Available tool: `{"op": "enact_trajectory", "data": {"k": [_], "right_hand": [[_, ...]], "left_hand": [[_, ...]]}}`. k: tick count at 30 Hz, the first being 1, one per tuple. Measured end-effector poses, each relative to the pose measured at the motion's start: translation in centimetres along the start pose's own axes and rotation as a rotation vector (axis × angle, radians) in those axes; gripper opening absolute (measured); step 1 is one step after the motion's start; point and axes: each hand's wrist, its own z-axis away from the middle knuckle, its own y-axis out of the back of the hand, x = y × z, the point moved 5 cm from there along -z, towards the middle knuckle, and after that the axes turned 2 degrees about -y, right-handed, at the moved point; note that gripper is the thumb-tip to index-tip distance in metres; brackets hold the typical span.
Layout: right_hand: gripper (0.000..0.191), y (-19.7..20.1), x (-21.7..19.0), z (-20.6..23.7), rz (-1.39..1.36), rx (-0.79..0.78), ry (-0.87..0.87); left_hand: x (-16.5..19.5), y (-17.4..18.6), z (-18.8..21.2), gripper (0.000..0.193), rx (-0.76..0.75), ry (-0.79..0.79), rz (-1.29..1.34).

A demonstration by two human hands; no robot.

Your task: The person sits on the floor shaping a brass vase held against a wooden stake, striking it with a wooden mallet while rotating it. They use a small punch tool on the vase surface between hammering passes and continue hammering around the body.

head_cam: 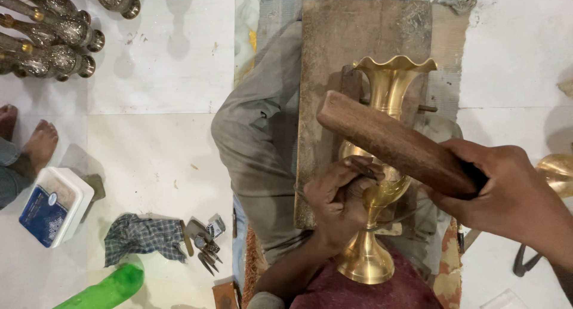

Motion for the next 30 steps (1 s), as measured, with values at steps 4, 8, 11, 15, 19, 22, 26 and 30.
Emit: {"op": "enact_trajectory", "data": {"k": [4, 8, 11, 15, 19, 22, 26, 30], "right_hand": [[0.054, 0.4, -0.9, 0.2, 0.127, -0.04, -0.018], [0.051, 1.8, -2.1, 0.7, 0.156, -0.04, -0.012], [0.055, 3.1, -3.3, 1.3, 0.091, 0.013, 0.097], [0.045, 3.9, -3.7, 1.9, 0.455, -0.06, -0.015], [0.037, 4.5, -5.7, 2.5, 0.75, -0.046, 0.171], [0.035, 4.7, -5.6, 2.7, 0.639, -0.096, 0.018], [0.033, 4.5, -5.8, 2.9, 0.691, -0.038, 0.072], [0.036, 4.5, -3.9, 3.2, 0.376, 0.018, 0.027]], "left_hand": [[0.1, -0.1, 0.1, 0.02, -0.012, -0.161, -0.168], [-0.1, -0.2, -0.1, 0.019, -0.068, -0.125, -0.267], [-0.1, 0.2, -0.3, 0.027, -0.05, -0.111, -0.3], [0.3, 0.1, 0.0, 0.028, -0.091, -0.238, -0.369], [-0.2, 0.0, 0.1, 0.032, -0.087, -0.215, -0.479], [0.1, 0.0, 0.0, 0.036, -0.149, -0.26, -0.508], [0.2, 0.1, -0.1, 0.046, -0.223, -0.198, -0.449], [0.0, -0.2, -0.1, 0.049, -0.285, -0.212, -0.556]]}}
